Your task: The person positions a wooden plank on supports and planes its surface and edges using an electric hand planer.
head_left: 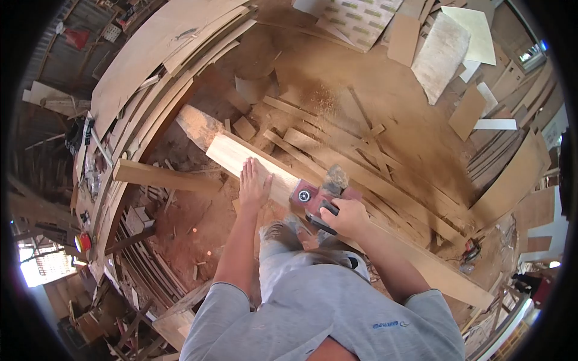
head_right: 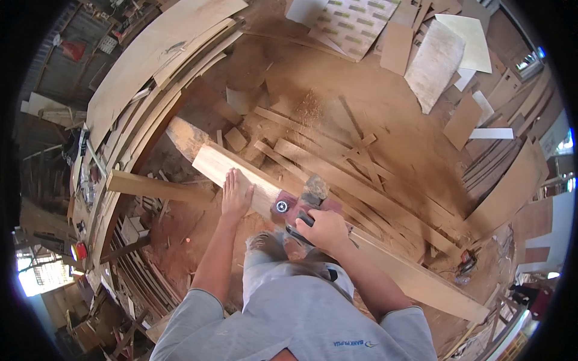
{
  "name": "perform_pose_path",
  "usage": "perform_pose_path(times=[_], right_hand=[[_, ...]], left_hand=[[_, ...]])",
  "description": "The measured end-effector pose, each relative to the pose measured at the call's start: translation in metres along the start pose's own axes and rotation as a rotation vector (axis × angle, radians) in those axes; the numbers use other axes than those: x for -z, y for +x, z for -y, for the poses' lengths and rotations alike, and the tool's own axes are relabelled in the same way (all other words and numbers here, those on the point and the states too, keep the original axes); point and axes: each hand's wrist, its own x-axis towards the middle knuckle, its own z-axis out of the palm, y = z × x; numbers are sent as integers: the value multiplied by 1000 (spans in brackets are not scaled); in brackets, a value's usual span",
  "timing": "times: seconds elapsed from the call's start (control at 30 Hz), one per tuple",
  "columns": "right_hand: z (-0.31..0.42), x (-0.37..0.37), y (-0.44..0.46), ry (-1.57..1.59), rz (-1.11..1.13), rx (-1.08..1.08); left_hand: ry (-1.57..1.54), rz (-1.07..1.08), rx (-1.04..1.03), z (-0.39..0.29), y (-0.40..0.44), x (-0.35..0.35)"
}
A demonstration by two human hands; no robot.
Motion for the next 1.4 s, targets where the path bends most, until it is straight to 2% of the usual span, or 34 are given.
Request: perform_pose_path(times=[0.2,0.57,0.67,0.83,1.07,1.4], right_hand=[[49,-19,50,28,7,-12],[147,-64,148,10,19,-16],[175,-73,173,-5,47,-42],[213,-92,205,2,38,-44],[242,-121,246,38,-13,25],[282,-138,283,93,-52,95]], left_hand=[[-23,-11,18,38,35,13],[-40,-82,-97,141,113,46],[-87,-6,-110,160,130,61],[-137,-4,-142,193,149,71],[-264,-88,-106,229,142,120],[-369,-179,-176,255,96,128]])
